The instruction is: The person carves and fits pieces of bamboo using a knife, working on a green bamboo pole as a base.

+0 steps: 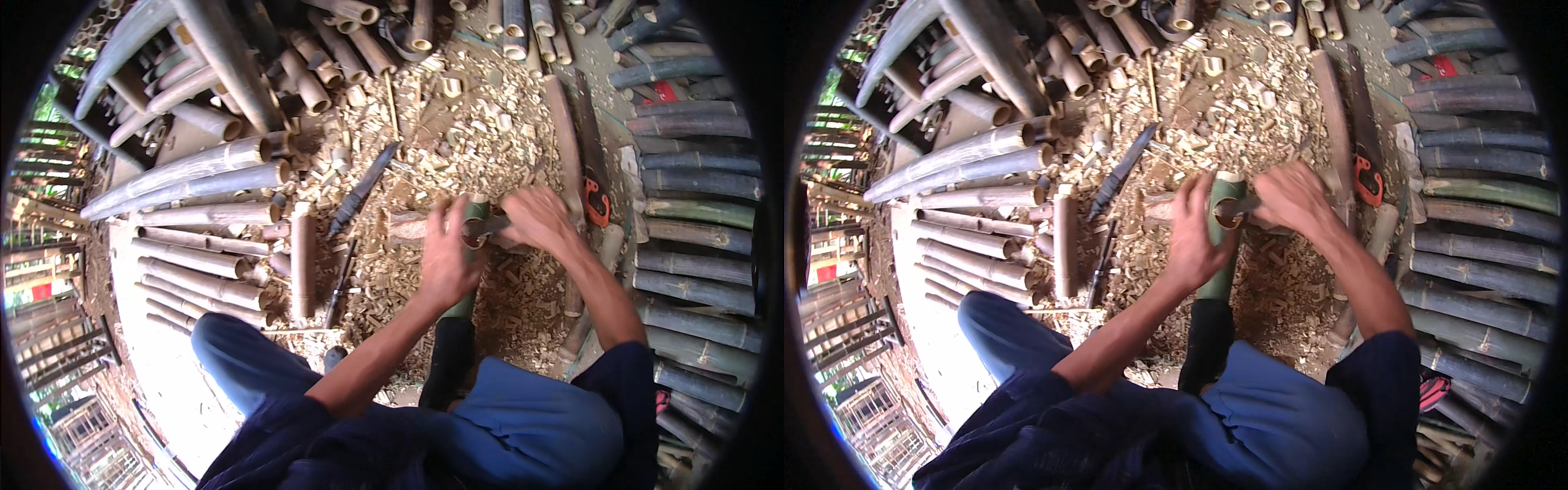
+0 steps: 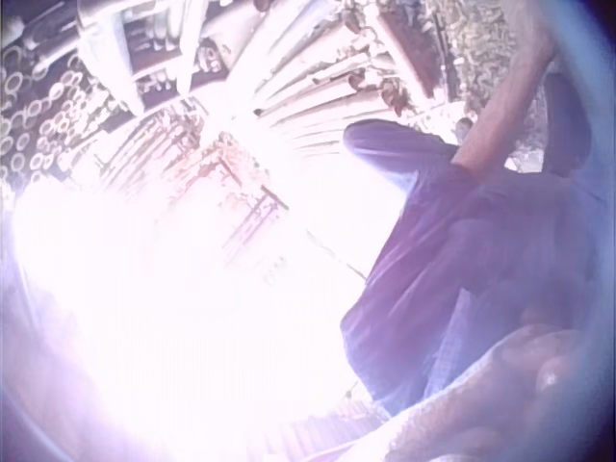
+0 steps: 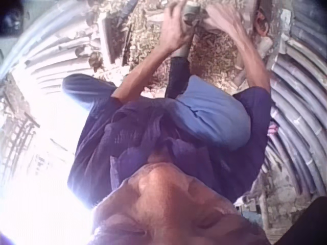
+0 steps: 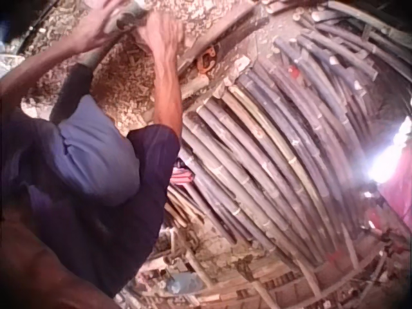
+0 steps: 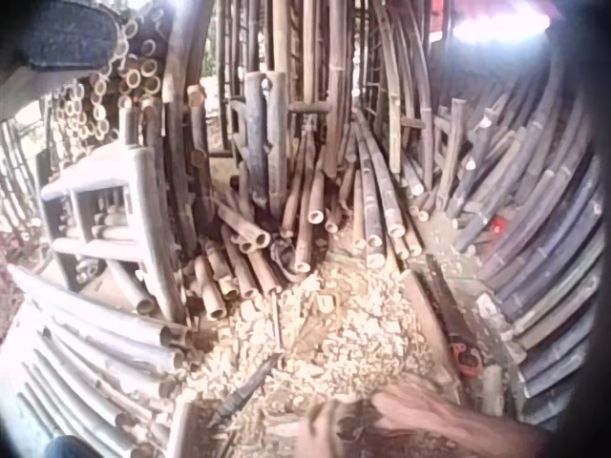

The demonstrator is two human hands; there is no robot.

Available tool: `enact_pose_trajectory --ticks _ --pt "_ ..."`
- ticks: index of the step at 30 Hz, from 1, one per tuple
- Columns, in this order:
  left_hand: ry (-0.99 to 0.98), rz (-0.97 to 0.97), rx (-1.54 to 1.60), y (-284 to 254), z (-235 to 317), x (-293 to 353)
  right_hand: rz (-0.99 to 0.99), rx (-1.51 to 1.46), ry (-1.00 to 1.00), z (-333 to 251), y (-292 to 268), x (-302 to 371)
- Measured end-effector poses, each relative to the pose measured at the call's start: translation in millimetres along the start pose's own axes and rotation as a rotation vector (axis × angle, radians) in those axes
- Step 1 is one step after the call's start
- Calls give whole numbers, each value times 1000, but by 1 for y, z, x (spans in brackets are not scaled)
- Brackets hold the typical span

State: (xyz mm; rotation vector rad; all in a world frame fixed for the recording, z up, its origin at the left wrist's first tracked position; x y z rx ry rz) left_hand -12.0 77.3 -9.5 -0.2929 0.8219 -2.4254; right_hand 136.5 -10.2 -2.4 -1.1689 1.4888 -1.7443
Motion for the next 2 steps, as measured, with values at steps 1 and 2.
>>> enact_pose_trajectory --ticks 1,2 --pt "-190 -87 -101 -12 -37 12 -158 -120 162 5 2 15" --pt "-178 -80 -98 -17 -35 12 -94 -417 281 11 10 37"
Point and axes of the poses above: each hand's wrist, its own x-axis away from the middle knuckle, its own y-axis out of the palm, z = x × y, the point moved 6 cm from there along -x, towards the middle knuckle, and after that the axes turned 12 degrees about z, right-handed, at the moved point
